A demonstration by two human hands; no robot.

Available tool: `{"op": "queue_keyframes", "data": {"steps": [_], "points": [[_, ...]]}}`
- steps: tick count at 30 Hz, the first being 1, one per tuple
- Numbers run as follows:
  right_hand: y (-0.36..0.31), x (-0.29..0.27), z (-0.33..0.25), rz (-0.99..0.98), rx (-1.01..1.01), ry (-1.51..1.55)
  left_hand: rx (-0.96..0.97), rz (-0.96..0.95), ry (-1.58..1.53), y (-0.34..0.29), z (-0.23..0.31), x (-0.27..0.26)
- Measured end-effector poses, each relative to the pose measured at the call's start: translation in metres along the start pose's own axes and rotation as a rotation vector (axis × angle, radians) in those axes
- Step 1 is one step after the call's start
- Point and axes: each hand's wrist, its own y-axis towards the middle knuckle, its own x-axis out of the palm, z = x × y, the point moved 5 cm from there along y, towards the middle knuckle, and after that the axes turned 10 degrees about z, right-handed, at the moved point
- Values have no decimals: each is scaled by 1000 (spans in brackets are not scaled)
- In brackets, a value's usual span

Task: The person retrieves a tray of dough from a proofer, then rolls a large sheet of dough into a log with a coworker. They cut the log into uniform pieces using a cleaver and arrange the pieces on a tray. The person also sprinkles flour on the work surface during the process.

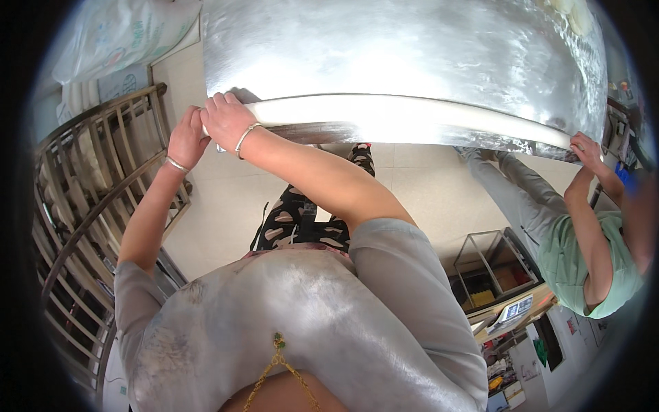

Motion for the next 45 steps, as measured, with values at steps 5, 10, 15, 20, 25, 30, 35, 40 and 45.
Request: {"op": "queue_keyframes", "data": {"steps": [5,10,15,20,25,30,35,40,45], "points": [[-68,-42,74,-143,205,143,23,5,31,1,-1,0],[-196,-184,198,-197,354,-288,40,30,-20,2,0,-1],[-230,-212,224,-185,486,-321,66,-6,-18,6,9,-7],[-163,-136,171,-197,354,55,211,120,77,15,45,-4],[-89,-73,93,-167,75,-12,255,111,27,28,57,12],[-104,-80,102,-165,115,-46,273,109,39,23,48,14],[-242,-187,236,-92,401,22,214,96,63,21,47,15],[-397,-346,371,-221,782,-546,193,74,73,20,47,13],[-414,-368,398,-219,728,-538,174,28,93,22,46,12]]}}
